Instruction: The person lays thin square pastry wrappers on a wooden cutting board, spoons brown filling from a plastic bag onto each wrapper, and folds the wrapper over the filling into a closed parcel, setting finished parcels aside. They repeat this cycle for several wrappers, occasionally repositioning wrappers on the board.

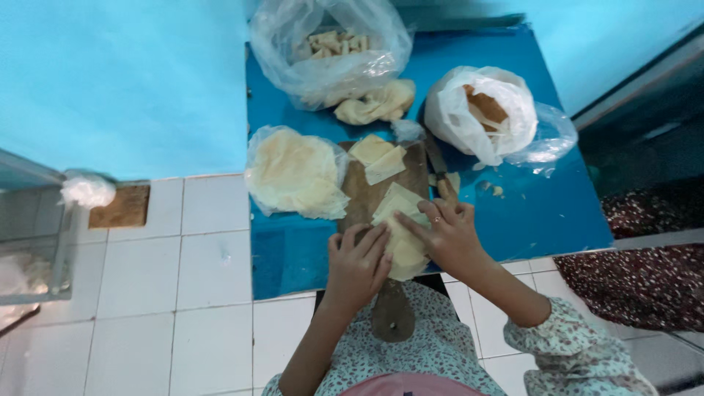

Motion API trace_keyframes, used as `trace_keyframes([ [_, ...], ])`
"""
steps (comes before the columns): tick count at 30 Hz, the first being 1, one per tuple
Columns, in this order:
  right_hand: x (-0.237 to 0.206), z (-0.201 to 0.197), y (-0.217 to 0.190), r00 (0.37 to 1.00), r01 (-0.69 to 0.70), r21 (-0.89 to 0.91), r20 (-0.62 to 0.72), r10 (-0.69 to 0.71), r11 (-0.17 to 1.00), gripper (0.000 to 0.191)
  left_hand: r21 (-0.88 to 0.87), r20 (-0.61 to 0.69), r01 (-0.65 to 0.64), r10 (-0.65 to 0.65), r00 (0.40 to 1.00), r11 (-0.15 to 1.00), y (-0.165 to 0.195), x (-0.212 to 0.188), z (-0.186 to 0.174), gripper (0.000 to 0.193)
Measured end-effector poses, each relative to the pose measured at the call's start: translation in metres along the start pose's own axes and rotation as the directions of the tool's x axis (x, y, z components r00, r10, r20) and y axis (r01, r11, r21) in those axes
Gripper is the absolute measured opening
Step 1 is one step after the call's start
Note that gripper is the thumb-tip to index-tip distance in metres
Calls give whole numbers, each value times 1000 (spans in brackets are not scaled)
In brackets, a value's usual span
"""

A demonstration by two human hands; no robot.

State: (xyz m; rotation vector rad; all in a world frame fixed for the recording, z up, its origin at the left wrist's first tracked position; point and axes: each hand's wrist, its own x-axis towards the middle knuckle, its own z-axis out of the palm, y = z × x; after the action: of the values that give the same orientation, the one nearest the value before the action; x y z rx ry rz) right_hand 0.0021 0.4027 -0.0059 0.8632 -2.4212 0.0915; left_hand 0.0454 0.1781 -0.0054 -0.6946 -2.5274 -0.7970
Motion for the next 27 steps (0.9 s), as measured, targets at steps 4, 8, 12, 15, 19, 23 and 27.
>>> trace_keyframes([
  [4, -21, -13, 20, 953, -292, 172, -25, 301, 941, 58, 2, -5, -8, 8, 1000, 1000, -1, 1, -1, 36],
  [8, -50, -22, 51, 823, -561, 43, -76, 563, 827, 68, 2, -11, -10, 10, 1000, 1000, -3, 1, -1, 37],
  [12, -68, -8, 60, 795, -593, -253, -36, 605, 764, 69, -4, -15, -11, 11, 1000, 1000, -7, 0, -2, 37],
  [15, -76, -2, 62, 803, -582, -232, -11, 596, 779, 69, -4, -8, -7, 7, 1000, 1000, -6, -1, -3, 38],
  [19, -74, -7, 65, 771, -636, -20, 31, 637, 771, 61, -19, -7, 3, -3, 1000, 1000, -5, -1, -5, 36],
  [23, -54, -16, 54, 760, -569, 501, 19, 650, 652, 60, -7, -18, 5, -5, 1000, 1000, -6, -1, -4, 36],
  [27, -18, -9, 17, 914, -343, 532, -2, 406, 774, 57, -8, -20, -4, 4, 1000, 1000, -10, -2, -4, 37],
])
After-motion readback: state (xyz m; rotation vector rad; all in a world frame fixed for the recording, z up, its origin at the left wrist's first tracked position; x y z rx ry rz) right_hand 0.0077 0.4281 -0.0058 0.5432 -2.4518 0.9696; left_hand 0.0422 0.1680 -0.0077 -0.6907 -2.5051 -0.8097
